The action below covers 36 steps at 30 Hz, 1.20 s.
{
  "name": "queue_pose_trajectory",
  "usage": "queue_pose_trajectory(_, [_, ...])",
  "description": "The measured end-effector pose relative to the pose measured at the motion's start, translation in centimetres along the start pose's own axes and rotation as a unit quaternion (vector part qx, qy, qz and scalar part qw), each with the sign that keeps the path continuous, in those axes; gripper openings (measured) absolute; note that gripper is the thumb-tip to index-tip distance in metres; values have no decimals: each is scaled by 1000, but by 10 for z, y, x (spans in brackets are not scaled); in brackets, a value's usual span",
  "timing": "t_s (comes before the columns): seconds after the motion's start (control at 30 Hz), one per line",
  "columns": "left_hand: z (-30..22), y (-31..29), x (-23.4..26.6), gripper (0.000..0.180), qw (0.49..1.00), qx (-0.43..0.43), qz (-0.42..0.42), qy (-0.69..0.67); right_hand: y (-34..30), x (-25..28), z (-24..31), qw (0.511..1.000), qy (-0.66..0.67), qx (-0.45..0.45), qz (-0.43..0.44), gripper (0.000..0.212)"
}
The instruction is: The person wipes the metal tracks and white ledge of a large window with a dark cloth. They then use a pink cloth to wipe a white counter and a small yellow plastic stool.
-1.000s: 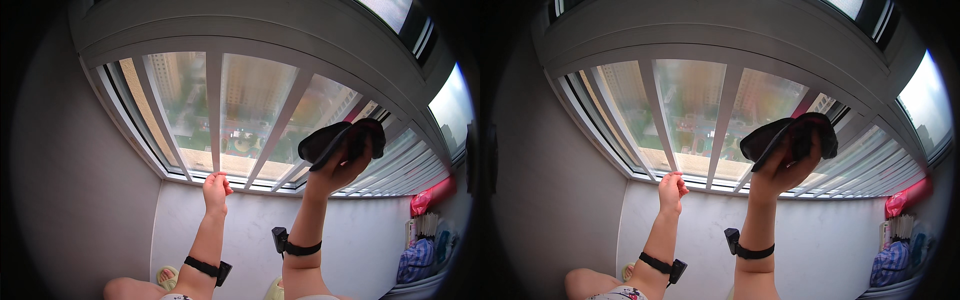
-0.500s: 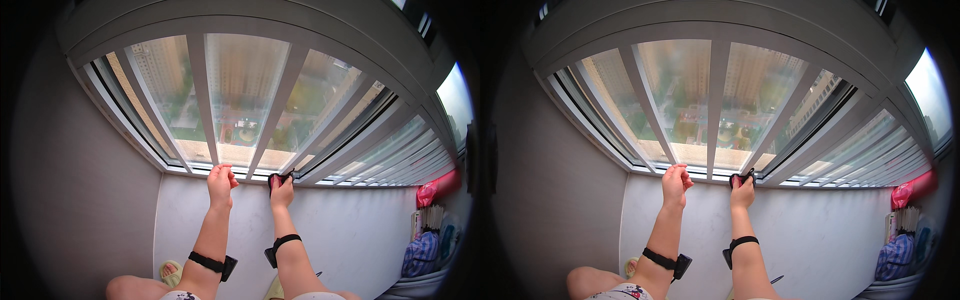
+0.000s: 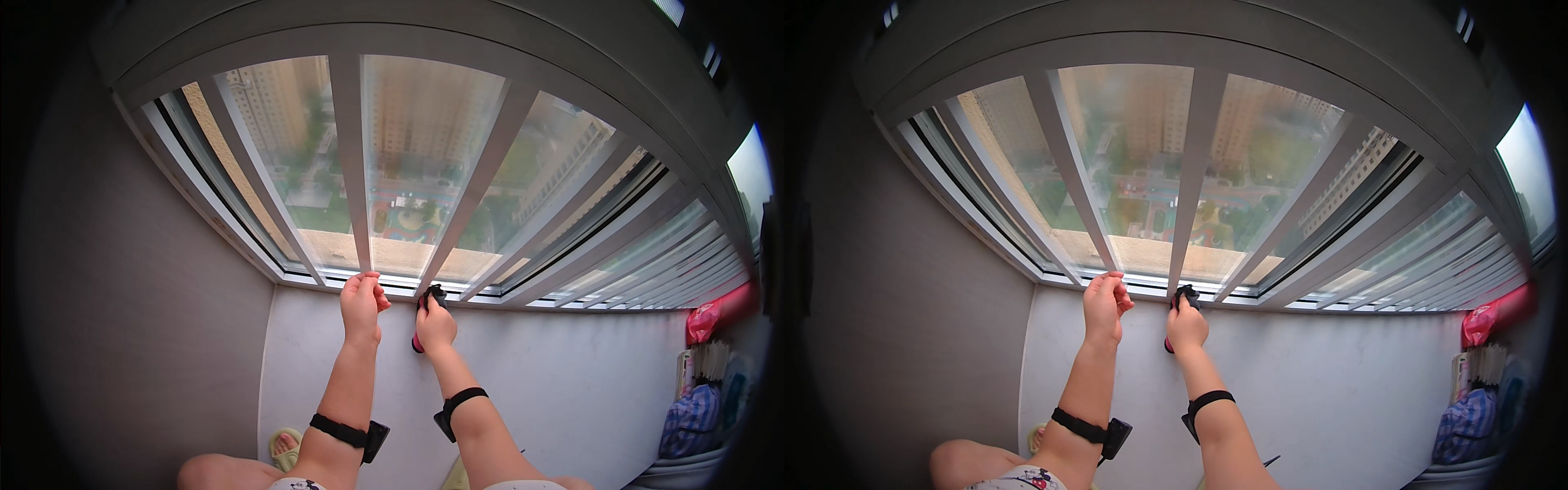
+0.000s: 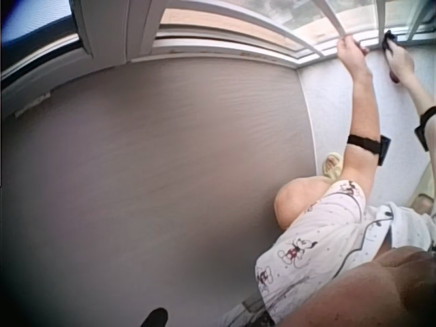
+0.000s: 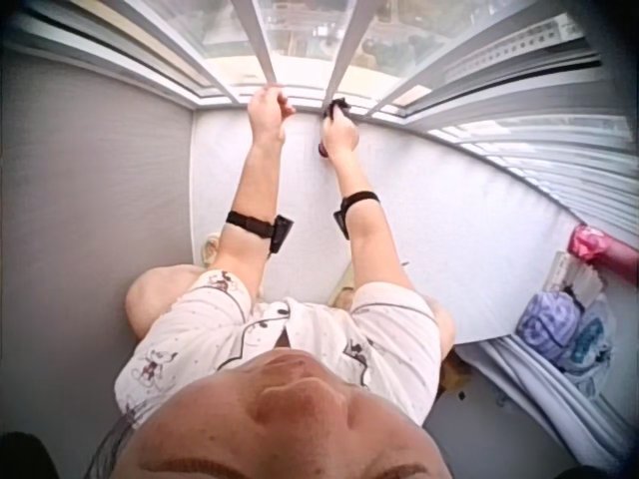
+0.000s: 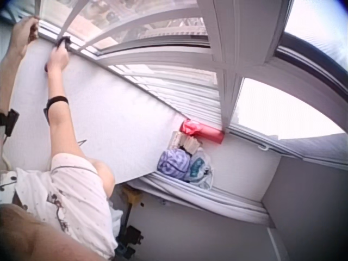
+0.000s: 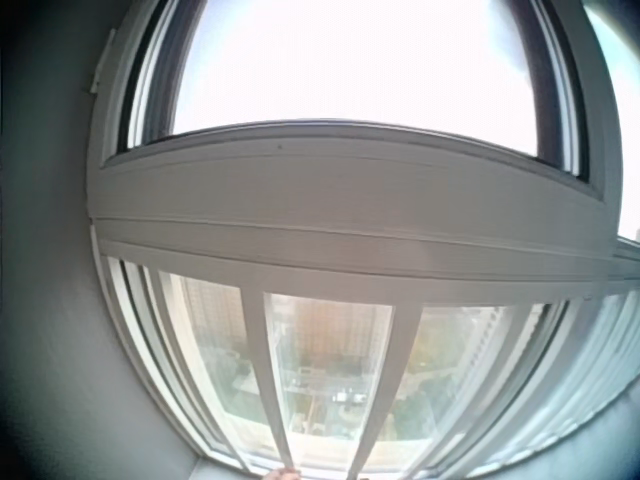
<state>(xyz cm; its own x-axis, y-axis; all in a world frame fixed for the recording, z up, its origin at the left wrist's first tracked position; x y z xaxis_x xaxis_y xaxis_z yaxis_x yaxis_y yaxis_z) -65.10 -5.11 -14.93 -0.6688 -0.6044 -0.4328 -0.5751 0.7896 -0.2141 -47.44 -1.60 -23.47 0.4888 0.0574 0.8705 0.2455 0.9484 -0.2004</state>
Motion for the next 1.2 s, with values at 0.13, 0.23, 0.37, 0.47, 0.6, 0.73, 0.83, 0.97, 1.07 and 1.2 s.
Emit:
queue_pose_trajectory(0.13, [3,-2,-10,14,1000,8,8,-15,37,-1,-19,967,175,-43,180,30])
queue_pose_trajectory(0.23, [-7,2,-6,13,1000,-7,7,-17,1,23,-9,889,187,-165,385,24])
queue_pose_trajectory(0.37, [-9,3,-9,11,1000,-14,-2,-23,22,99,-4,953,220,-51,204,27])
queue_pose_trajectory(0.47, [-4,2,-5,12,1000,-14,-9,-18,-12,208,62,847,509,144,51,18])
queue_pose_trajectory(0.6, [-3,-4,-14,13,1000,-2,3,-15,-78,312,137,780,520,334,-99,39])
queue_pose_trajectory(0.73, [-3,-6,-21,12,1000,-3,-2,-26,-93,324,201,845,245,260,-399,51])
queue_pose_trajectory(0.83, [-3,-6,-24,13,1000,-3,21,-18,-82,323,199,813,254,221,-474,44])
queue_pose_trajectory(0.97, [-6,5,-1,13,1000,-18,14,-9,-63,260,165,844,320,164,-398,47])
queue_pose_trajectory(1.07, [-10,6,7,12,1000,-8,-20,-17,-43,179,119,868,304,115,-375,46])
queue_pose_trajectory(1.2, [-16,3,7,13,999,-16,-21,-22,-19,76,62,928,173,29,-328,45])
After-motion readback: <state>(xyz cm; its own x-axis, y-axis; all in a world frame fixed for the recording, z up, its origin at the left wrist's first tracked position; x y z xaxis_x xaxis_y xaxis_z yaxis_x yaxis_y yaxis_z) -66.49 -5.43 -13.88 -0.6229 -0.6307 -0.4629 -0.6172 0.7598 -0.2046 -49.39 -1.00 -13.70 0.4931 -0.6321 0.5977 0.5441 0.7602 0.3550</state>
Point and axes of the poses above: each hand's wrist, its own y-axis towards the middle knuckle, its own x-axis out of the back of the hand, z = x × y, the point moved 7 cm from there along y, towards the middle knuckle, and after that the axes turned 14 degrees about -x, right-handed, at the moved point
